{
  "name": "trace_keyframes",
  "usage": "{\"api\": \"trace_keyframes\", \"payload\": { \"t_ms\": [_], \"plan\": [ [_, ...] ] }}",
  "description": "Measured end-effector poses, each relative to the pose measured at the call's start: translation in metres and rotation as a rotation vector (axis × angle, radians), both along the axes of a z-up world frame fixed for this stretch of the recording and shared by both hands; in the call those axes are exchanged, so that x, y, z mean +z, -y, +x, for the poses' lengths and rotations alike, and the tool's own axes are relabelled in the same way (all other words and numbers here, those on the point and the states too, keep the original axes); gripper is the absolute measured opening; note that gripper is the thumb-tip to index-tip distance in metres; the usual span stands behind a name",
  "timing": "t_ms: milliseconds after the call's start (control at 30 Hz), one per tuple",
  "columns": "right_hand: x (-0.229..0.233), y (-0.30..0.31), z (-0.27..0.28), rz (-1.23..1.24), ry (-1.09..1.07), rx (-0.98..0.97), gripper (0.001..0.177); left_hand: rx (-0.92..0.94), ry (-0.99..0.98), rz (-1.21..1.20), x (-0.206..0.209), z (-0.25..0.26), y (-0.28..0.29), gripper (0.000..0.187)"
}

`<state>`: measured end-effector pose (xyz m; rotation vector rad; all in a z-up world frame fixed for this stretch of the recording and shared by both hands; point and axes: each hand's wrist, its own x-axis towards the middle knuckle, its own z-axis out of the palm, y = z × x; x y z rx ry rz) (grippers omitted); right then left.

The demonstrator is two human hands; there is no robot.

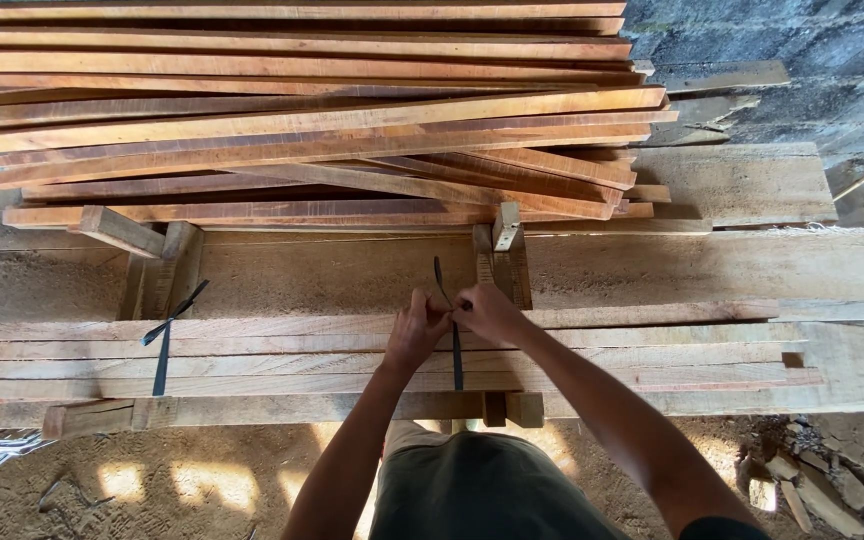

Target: Bundling thin wooden planks together using plastic straps.

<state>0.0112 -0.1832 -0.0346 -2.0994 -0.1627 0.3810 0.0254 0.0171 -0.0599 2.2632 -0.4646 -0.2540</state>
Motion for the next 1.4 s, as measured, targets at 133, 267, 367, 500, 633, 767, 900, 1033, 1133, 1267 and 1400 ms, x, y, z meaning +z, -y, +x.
{"api": "trace_keyframes", "payload": {
  "t_ms": [133, 267, 367, 500, 633, 767, 900, 1033, 1133, 1267, 1400],
  "plan": [
    [0.003, 0.003, 0.033, -0.007, -0.195, 0.075, 0.037, -0.006, -0.033, 0.01, 0.004, 0.001, -0.007, 0.041],
    [-0.021, 0.009, 0.05, -0.051, -0.409, 0.064, 0.03, 0.023, 0.146, -0.121, 0.036, -0.01, -0.006, 0.013],
    [-0.013, 0.01, 0.05, -0.075, -0.472, 0.058, 0.031, 0.051, 0.328, -0.152, 0.031, -0.022, -0.002, 0.009],
    [0.004, 0.004, 0.048, -0.089, -0.55, 0.056, 0.034, 0.102, 0.513, -0.003, 0.02, -0.031, 0.007, 0.027],
    [-0.021, 0.01, 0.055, -0.037, -0.568, 0.056, 0.033, 0.121, 0.577, 0.119, -0.009, -0.025, 0.015, 0.021],
    [-0.021, 0.01, 0.054, -0.063, -0.561, 0.062, 0.036, 0.108, 0.739, 0.228, -0.02, -0.02, 0.02, 0.012],
    [0.02, 0.005, 0.044, -0.063, -0.582, 0.083, 0.039, 0.048, 0.879, 0.293, -0.021, -0.015, 0.017, 0.008],
    [0.031, 0.004, 0.041, -0.085, -0.585, 0.104, 0.041, 0.031, 0.873, 0.276, -0.029, -0.011, 0.016, 0.01],
    [0.038, 0.006, 0.039, -0.074, -0.569, 0.098, 0.044, 0.04, 0.905, 0.297, -0.017, -0.006, 0.018, 0.014],
    [0.008, 0.013, 0.034, 0.014, -0.452, 0.073, 0.037, 0.054, 0.872, 0.276, -0.016, 0.0, 0.019, 0.022],
    [0.002, 0.016, 0.024, 0.048, -0.325, 0.009, 0.023, 0.066, 0.817, 0.281, -0.028, -0.004, 0.024, 0.014]
  ]
}}
